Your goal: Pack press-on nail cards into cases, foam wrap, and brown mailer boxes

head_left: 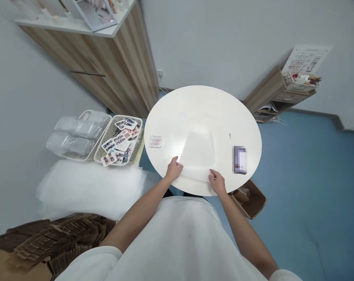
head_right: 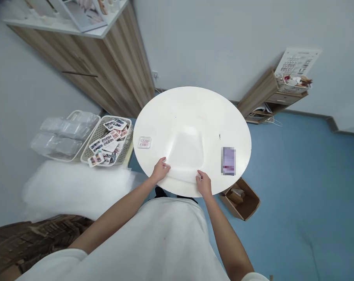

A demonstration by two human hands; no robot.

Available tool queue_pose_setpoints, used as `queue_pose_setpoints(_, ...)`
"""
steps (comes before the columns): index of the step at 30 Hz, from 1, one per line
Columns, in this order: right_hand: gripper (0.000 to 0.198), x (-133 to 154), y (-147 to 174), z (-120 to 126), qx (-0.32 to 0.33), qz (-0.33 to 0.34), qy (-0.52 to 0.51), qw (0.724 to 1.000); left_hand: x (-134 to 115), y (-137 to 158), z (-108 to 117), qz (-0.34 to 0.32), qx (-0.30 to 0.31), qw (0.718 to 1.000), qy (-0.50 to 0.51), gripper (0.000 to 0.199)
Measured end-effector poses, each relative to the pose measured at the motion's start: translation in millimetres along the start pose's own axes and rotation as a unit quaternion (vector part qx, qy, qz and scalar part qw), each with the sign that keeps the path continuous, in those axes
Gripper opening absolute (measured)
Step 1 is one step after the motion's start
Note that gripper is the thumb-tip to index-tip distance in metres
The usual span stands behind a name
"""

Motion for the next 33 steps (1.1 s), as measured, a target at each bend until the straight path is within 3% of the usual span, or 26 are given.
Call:
queue_pose_setpoints(4, 0.038, -9, -10, -1, 0.032, 0.045, 0.097, 0.994, -5, -5, -21, -0.002, 0.006, 0.993, -0.121, 0.061)
queue_pose_setpoints(7, 0.043, -1, -17, 8, -0.018, 0.072, 0.203, 0.976, -9, -1, -25, -0.016, -0.026, 0.98, -0.197, 0.065)
queue_pose_setpoints(9, 0.049, 9, -24, 10, -0.033, 0.11, 0.253, 0.961, -17, 3, -23, -0.052, -0.074, 0.962, -0.256, 0.067)
queue_pose_setpoints(11, 0.053, 17, -33, 3, 0.006, 0.152, 0.279, 0.948, -27, 7, -24, -0.107, -0.094, 0.937, -0.319, 0.064)
queue_pose_setpoints(14, 0.058, 19, -49, -10, 0.078, 0.175, 0.311, 0.931, -36, 12, -37, -0.177, -0.036, 0.904, -0.388, 0.05)
queue_pose_setpoints(16, 0.06, 16, -56, -13, 0.098, 0.175, 0.322, 0.925, -37, 12, -43, -0.185, -0.004, 0.893, -0.41, 0.044)
queue_pose_setpoints(29, 0.057, 14, -62, -5, 0.099, 0.164, 0.299, 0.935, -37, 6, -50, -0.159, 0.025, 0.938, -0.308, 0.044)
queue_pose_setpoints(33, 0.054, 30, -60, -2, 0.065, 0.148, 0.291, 0.943, -34, 9, -41, -0.184, 0.03, 0.943, -0.276, 0.048)
Point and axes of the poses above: each hand's wrist, its own y-axis away from the middle knuckle, its own z-axis out of the back of the hand, x = y × z, the point moved 7 cm from there along -y, towards the middle knuckle, and after that the axes turned 1 degree about y, right-handed, at the moved point
